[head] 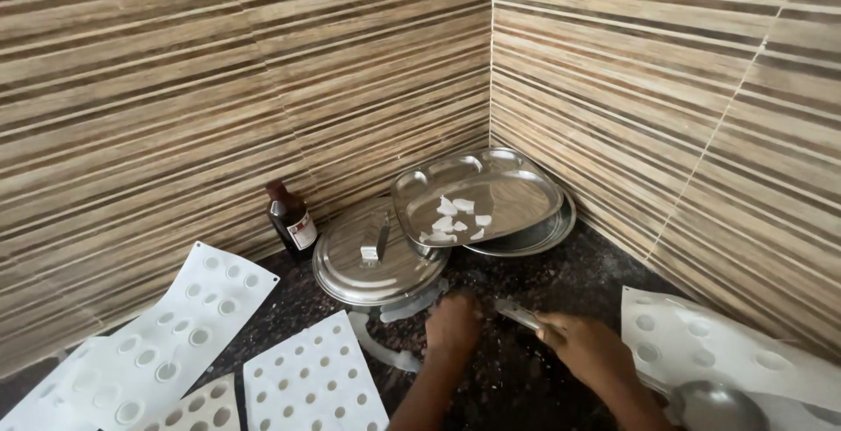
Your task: The person arranges silicone molds with round cavities across a dark countertop, spreading them out to form a work area. They then handle white wax pieces near the sink and use a knife to cut and transfer wax pieces onto a metal tray beside the molds.
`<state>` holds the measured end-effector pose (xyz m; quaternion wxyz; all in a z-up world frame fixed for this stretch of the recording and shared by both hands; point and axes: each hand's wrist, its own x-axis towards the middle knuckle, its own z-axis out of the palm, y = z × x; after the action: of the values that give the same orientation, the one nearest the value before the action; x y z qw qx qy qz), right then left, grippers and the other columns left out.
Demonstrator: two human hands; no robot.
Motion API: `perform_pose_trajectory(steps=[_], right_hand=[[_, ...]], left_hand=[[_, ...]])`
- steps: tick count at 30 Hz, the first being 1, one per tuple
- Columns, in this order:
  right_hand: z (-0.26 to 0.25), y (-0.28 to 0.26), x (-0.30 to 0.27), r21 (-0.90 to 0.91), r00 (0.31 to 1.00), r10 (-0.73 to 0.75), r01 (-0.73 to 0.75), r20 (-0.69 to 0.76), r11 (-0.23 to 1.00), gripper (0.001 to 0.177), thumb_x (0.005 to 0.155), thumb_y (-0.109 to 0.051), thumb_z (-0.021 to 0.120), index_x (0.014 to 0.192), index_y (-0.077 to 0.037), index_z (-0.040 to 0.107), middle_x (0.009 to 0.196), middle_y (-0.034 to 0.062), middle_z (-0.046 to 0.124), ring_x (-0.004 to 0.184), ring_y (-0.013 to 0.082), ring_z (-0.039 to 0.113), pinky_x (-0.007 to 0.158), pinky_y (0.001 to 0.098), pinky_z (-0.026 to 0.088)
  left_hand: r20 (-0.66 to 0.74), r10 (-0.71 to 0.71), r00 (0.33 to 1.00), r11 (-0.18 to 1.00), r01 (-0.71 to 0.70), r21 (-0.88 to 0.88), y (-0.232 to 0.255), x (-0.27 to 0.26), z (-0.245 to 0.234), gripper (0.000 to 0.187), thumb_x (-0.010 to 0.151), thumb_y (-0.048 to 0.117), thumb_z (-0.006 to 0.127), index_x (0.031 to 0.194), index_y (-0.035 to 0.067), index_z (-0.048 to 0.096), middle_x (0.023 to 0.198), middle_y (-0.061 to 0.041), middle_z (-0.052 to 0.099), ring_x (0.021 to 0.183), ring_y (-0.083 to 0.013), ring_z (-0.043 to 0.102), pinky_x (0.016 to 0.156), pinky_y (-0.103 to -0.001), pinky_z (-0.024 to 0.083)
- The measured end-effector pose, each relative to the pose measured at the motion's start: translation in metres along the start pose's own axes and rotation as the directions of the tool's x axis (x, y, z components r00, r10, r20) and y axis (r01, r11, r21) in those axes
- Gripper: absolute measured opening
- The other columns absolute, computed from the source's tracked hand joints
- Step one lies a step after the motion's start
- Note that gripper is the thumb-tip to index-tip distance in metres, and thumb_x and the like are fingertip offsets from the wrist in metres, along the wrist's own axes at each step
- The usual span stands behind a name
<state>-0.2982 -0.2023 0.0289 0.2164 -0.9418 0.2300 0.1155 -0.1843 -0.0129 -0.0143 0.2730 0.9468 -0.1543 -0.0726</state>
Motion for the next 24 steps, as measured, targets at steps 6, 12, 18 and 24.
perform_pose_trajectory(steps=[6, 12, 18, 24], right_hand=[[0.008, 0.005, 0.003, 0.109, 0.982, -0.144, 0.158, -0.121, 0.981, 0.043, 0.093, -0.053, 0.06, 0.131, -0.035, 0.07, 0.086, 0.0065, 0.081, 0.069, 0.0232, 0.076, 0.067, 0.0386, 0.057], [0.008, -0.029, -0.015, 0.136, 0.985, -0.144, 0.156, -0.09, 0.978, 0.039, 0.093, -0.048, 0.063, 0.128, -0.034, 0.072, 0.09, 0.0077, 0.081, 0.072, 0.0263, 0.078, 0.07, 0.0412, 0.059], [0.04, -0.026, 0.011, 0.118, 0.977, -0.209, 0.214, -0.049, 0.97, 0.038, 0.093, -0.051, 0.064, 0.126, -0.033, 0.073, 0.084, 0.0036, 0.079, 0.071, 0.0232, 0.075, 0.067, 0.0398, 0.056], [0.04, -0.034, -0.002, 0.1, 0.985, -0.168, 0.164, 0.032, 0.981, 0.038, 0.095, -0.05, 0.061, 0.129, -0.035, 0.072, 0.079, 0.0035, 0.079, 0.068, 0.0207, 0.075, 0.066, 0.039, 0.056]], left_hand=[[-0.417, 0.062, 0.907, 0.865, -0.258, -0.431, 0.054, 0.052, -0.1, 0.04, 0.089, 0.02, 0.071, 0.128, 0.01, 0.066, 0.09, -0.022, 0.075, 0.082, -0.0312, 0.077, 0.076, -0.044, 0.06], [-0.604, -0.13, 0.786, 0.811, -0.266, -0.52, -0.009, 0.047, -0.086, 0.036, 0.091, 0.012, 0.061, 0.124, 0.002, 0.07, 0.109, -0.022, 0.077, 0.094, -0.0327, 0.073, 0.078, -0.044, 0.058], [-0.073, -0.694, 0.716, 0.15, 0.045, -0.988, -0.048, 0.005, -0.024, 0.041, 0.093, 0.022, 0.065, 0.126, 0.0, 0.063, 0.114, -0.011, 0.069, 0.1, -0.0217, 0.065, 0.088, -0.038, 0.05], [0.026, -0.688, 0.726, 0.107, 0.137, -0.985, -0.069, 0.028, 0.016, 0.038, 0.094, 0.02, 0.066, 0.119, -0.008, 0.068, 0.108, -0.017, 0.069, 0.091, -0.0253, 0.057, 0.077, -0.042, 0.046]])
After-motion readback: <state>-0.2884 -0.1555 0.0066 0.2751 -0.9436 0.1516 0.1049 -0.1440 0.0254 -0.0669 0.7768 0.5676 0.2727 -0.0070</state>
